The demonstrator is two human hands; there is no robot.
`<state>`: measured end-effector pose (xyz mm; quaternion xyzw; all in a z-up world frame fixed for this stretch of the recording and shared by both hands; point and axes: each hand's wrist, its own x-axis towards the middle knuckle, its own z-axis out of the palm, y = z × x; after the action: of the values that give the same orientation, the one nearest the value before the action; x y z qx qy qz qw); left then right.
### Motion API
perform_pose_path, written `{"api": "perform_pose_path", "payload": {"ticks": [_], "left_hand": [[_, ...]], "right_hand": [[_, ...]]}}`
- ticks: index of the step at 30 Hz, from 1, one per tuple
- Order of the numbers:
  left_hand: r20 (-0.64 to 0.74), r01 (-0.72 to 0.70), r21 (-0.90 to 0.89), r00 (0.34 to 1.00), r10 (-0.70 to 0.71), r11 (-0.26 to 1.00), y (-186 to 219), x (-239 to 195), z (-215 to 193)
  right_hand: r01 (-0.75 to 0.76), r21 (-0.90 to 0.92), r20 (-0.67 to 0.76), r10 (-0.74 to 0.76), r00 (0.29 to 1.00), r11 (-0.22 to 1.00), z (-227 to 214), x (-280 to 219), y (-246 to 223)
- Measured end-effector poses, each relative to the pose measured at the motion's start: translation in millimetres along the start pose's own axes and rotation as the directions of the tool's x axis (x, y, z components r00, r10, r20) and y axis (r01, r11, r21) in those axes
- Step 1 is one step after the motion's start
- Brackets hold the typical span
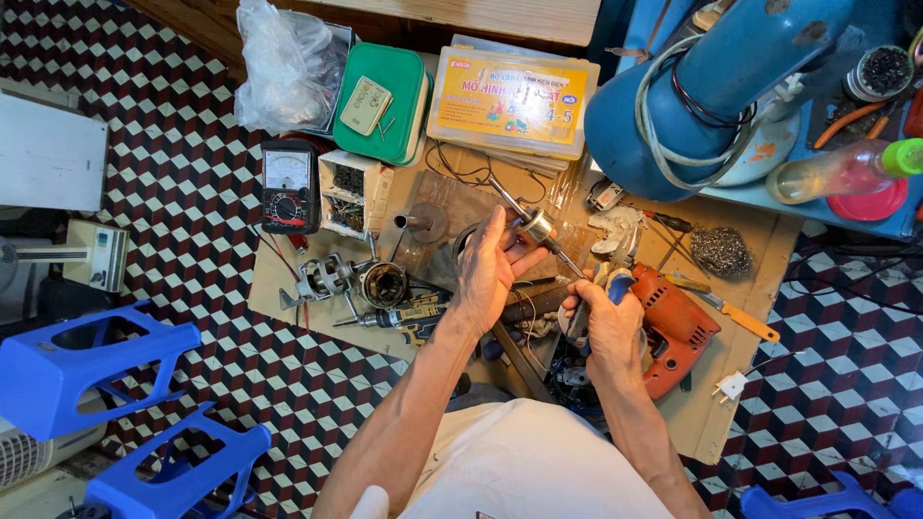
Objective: The person disassembles a small motor, cleans the rotor with a cloth, applies lubricant, and reassembles the motor using pliers and a screwdriver. The person handles the motor housing, rotor, and various tools throughout the process.
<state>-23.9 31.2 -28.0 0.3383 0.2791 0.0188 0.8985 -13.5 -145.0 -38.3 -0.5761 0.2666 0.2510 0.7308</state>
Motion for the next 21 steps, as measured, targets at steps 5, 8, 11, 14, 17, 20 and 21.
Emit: {"api": "perform_pose_path", "payload": {"ticks": [5,8,11,14,17,20,21], "left_hand": [[0.052,-0.029,0.015,0.998,0.028,0.999,-4.6,-3.7,8.0],[0.049,-0.034,0.041,0.998,0.032,0.999,-4.6,-7.0,15.2],[0.029,-0.079,0.191,0.997,0.075,0.978,-4.4,-12.8,22.6],[-0.033,-0.146,0.351,0.985,0.168,0.925,-6.5,-12.7,29.7],[-0.176,-0.110,0.289,0.970,0.166,0.951,-9.7,-5.2,28.7],[-0.231,-0.082,0.088,0.968,0.100,0.993,-9.5,4.2,16.8],[-0.231,-0.079,0.014,0.970,0.080,0.997,-9.3,6.7,13.0]], "right_hand": [[-0.008,-0.039,0.001,0.009,1.000,0.999,-4.5,3.8,5.8],[0.007,-0.001,0.001,-0.007,1.000,1.000,-4.3,4.0,5.2],[0.005,-0.024,-0.020,-0.006,1.000,1.000,-0.9,2.0,1.7],[0.054,-0.056,-0.032,-0.056,0.998,0.997,3.5,-2.5,-3.3],[0.126,-0.075,0.041,-0.123,0.992,0.989,0.2,-7.2,-9.8],[0.265,-0.066,0.026,-0.264,0.964,0.962,-10.0,-8.8,-18.3],[0.320,-0.098,-0.040,-0.325,0.945,0.942,-12.2,-9.4,-20.8]]}}
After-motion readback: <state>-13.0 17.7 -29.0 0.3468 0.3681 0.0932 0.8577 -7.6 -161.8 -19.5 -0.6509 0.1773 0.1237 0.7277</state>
